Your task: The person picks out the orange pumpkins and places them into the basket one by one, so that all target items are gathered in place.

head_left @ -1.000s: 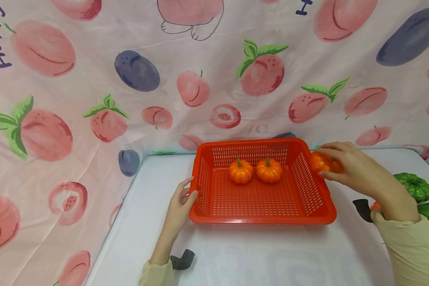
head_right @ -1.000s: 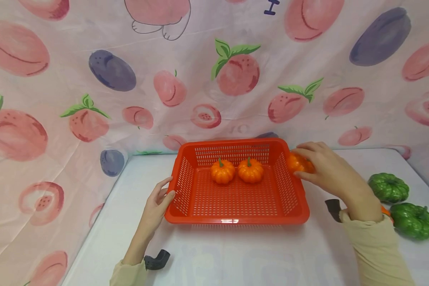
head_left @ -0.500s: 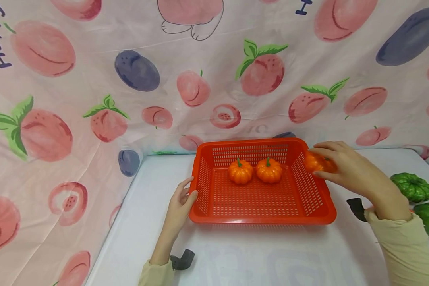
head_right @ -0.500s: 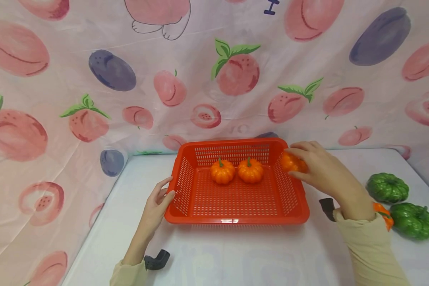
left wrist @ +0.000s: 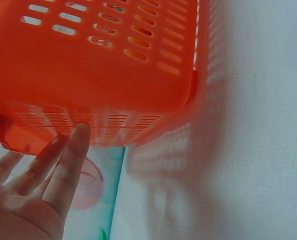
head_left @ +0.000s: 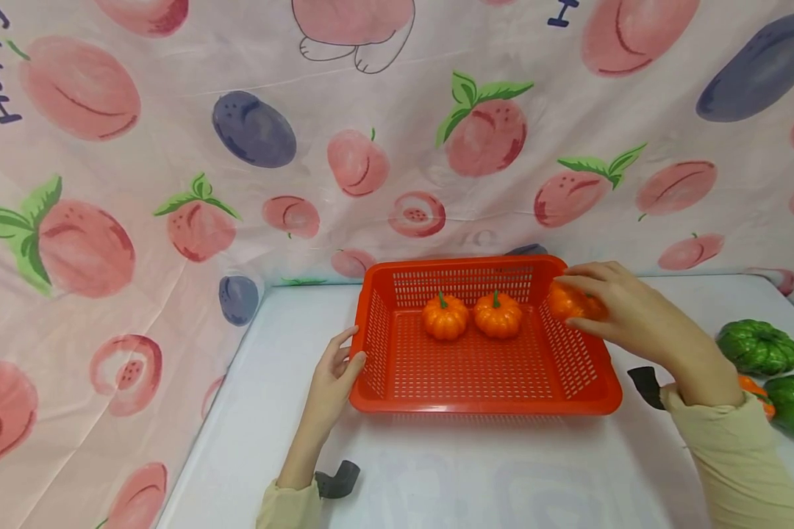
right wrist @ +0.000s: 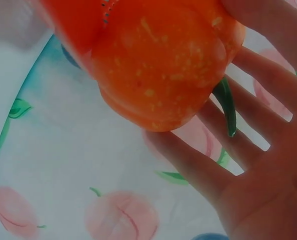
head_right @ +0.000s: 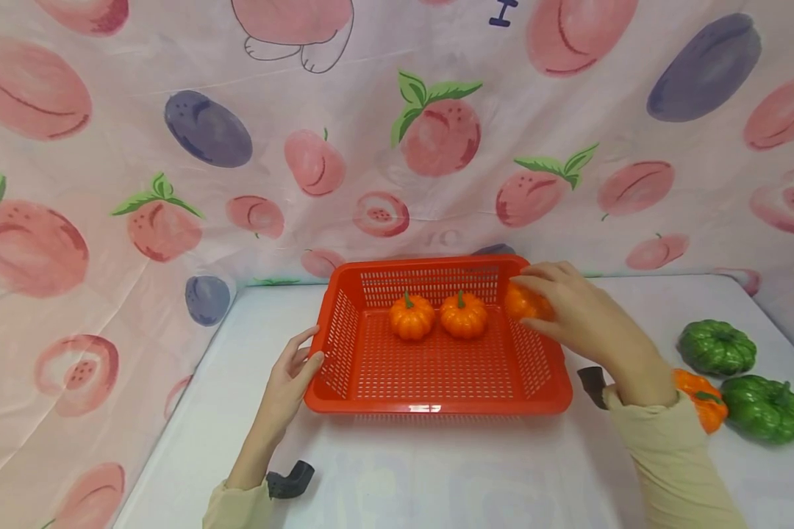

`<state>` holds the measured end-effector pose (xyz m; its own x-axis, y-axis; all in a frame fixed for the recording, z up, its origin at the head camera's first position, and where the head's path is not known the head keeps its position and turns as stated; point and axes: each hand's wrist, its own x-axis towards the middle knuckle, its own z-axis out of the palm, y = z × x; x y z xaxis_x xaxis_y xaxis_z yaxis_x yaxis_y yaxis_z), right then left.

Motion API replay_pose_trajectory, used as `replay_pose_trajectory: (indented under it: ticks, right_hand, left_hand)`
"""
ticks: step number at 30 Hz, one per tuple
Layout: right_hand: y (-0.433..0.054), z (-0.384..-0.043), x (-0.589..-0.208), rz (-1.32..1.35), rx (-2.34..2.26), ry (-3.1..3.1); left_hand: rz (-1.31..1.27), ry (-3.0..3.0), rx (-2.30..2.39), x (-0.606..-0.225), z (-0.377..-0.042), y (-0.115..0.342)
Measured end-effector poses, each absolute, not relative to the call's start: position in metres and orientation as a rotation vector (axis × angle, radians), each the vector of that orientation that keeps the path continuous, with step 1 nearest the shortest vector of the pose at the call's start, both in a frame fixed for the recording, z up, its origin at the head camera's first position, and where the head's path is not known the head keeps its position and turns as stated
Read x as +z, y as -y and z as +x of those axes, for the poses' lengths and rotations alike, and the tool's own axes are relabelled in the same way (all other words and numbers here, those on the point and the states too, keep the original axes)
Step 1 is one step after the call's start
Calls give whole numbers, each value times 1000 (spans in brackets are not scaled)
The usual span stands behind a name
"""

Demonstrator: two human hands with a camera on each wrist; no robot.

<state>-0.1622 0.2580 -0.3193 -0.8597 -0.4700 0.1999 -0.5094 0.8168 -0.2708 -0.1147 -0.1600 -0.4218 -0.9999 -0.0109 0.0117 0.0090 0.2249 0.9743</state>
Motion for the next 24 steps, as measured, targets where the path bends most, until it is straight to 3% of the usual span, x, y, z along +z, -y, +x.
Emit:
replay_pose_trajectory:
  ticks: [24]
  right_hand:
    - [-225, -163, -324, 983, 510, 2802]
  left_hand:
    - [-5, 2433, -1963, -423, -115, 160]
